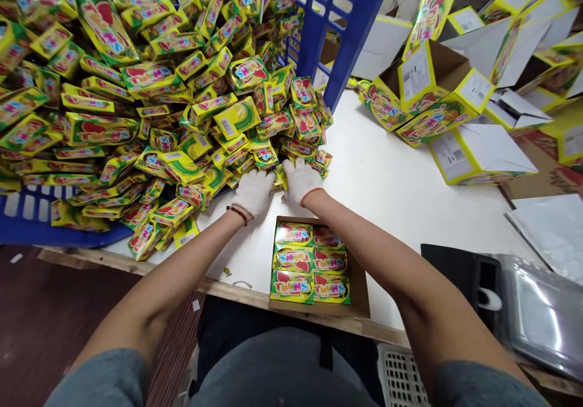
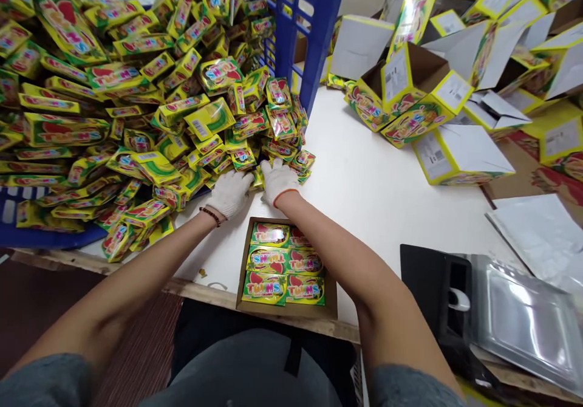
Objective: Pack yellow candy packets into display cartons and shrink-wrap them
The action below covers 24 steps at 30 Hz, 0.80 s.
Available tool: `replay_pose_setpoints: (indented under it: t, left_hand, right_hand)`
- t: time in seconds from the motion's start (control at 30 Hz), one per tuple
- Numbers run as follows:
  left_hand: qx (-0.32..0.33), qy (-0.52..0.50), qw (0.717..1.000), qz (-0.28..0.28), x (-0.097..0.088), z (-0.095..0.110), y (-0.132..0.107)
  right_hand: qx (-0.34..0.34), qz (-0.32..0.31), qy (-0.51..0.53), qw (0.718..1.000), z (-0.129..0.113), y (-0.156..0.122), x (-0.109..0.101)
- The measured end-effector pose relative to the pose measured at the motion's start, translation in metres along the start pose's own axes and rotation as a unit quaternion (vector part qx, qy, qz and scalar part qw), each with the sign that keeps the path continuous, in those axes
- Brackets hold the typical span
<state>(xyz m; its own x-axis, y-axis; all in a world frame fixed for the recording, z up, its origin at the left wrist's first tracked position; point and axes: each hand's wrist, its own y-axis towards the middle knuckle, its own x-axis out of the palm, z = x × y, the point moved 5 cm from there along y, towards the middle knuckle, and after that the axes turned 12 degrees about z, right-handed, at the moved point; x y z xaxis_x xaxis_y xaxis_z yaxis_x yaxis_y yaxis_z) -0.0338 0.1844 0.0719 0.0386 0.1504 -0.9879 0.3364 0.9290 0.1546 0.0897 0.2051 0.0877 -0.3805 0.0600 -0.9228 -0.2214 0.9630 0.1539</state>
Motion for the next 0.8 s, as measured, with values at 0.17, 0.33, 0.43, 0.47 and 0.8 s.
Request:
replay_pose_setpoints:
  t: [0.17, 0.33, 0.43, 0.47, 0.8]
  left_hand:
    - [-0.047, -0.026, 0.998, -0.025, -0.011, -0.015, -0.013]
    - [-0.128, -0.145, 0.98, 0.039, -0.033, -0.019, -0.035]
    - [-0.111, -0.217, 0.968, 0.06, -0.046, -0.004, -0.046]
    - [-0.097, -0.228, 0.967, 0.055, -0.05, 0.002, -0.049]
    - [0.154, -0.25, 0.946, -0.14, -0.065, 0.095, -0.114]
  right_hand:
    - [0.039, -0.026, -0.09, 0.995, 0.01, -0.001, 0.015]
    - [0.025, -0.054, -0.172, 0.983, 0.037, -0.009, 0.011]
    - [-0.024, -0.057, -0.195, 0.979, 0.037, -0.007, 0.008]
    - [-0.029, -0.061, -0.199, 0.978, 0.036, -0.005, 0.007]
    - [0.016, -0.072, -0.161, 0.984, 0.043, -0.014, -0.043]
